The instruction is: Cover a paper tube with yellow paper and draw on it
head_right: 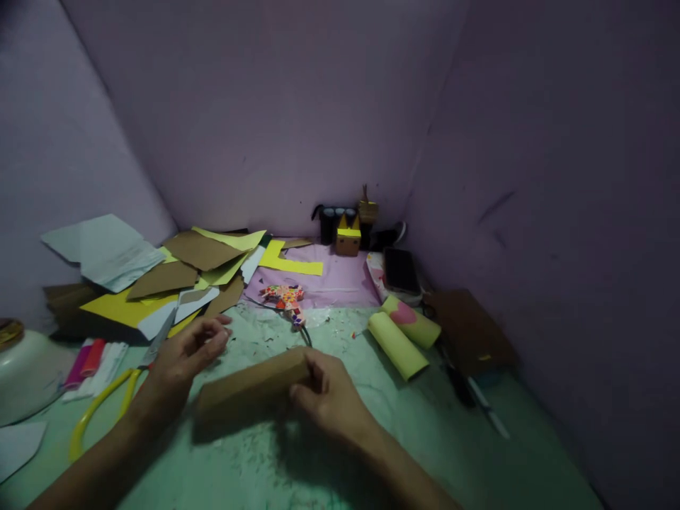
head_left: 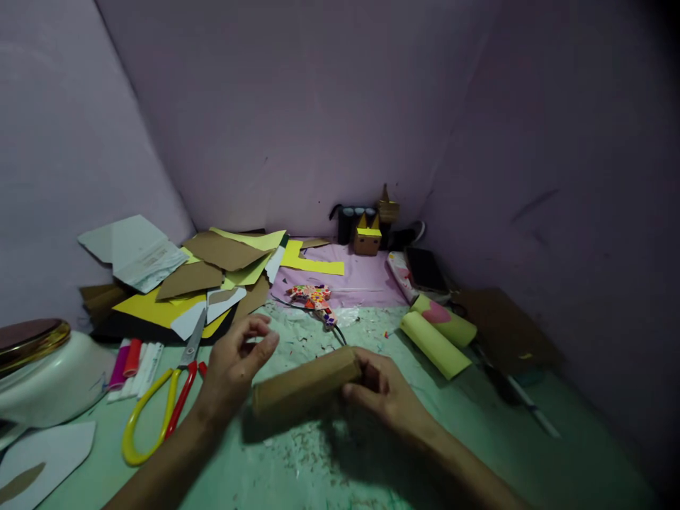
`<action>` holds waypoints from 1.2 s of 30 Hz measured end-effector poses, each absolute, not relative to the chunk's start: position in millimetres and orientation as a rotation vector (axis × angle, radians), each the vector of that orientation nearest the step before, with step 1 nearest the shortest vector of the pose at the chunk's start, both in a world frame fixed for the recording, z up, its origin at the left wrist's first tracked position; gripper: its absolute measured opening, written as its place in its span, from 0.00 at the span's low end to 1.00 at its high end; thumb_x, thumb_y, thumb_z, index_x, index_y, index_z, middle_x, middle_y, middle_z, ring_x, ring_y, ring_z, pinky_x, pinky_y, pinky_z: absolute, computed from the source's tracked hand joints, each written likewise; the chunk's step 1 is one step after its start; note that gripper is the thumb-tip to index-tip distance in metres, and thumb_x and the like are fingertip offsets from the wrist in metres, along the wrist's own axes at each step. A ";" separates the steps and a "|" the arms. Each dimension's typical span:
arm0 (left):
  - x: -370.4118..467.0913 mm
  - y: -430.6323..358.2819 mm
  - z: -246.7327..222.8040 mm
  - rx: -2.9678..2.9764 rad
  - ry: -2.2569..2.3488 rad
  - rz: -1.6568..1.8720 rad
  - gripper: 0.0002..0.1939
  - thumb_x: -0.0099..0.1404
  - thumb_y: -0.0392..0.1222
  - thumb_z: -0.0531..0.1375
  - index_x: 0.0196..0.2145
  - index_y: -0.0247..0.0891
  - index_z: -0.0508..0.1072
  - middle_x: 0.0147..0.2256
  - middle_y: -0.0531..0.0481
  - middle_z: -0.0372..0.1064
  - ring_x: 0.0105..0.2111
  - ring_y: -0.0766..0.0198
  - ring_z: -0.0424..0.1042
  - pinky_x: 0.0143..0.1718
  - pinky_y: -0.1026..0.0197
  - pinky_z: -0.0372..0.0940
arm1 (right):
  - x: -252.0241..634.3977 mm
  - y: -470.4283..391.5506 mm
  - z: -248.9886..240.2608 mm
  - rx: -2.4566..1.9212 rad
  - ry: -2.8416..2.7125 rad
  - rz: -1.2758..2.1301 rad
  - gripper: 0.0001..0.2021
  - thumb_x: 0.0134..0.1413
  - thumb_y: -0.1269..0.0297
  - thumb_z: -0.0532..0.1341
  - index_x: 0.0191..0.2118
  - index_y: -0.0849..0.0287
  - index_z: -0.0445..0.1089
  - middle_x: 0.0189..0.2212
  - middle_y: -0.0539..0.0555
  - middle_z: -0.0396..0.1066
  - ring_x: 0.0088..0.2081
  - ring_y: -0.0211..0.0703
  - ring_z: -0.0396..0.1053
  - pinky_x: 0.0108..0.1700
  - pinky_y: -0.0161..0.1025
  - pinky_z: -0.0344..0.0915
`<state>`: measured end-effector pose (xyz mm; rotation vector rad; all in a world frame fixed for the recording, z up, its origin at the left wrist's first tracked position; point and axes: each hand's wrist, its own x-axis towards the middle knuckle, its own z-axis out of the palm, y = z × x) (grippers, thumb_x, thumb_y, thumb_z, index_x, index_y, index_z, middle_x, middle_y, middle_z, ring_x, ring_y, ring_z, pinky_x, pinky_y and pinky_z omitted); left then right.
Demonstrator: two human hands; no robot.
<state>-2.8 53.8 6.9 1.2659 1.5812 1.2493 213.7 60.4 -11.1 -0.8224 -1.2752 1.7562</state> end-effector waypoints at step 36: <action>33.5 -31.4 -5.1 1.196 0.707 0.412 0.22 0.62 0.57 0.54 0.22 0.36 0.63 0.20 0.54 0.54 0.20 0.69 0.52 0.21 0.63 0.46 | 240.5 -20.5 3.9 -1.141 -1.843 1.901 0.20 0.37 0.68 0.71 0.32 0.54 0.58 0.24 0.42 0.60 0.25 0.33 0.55 0.24 0.30 0.50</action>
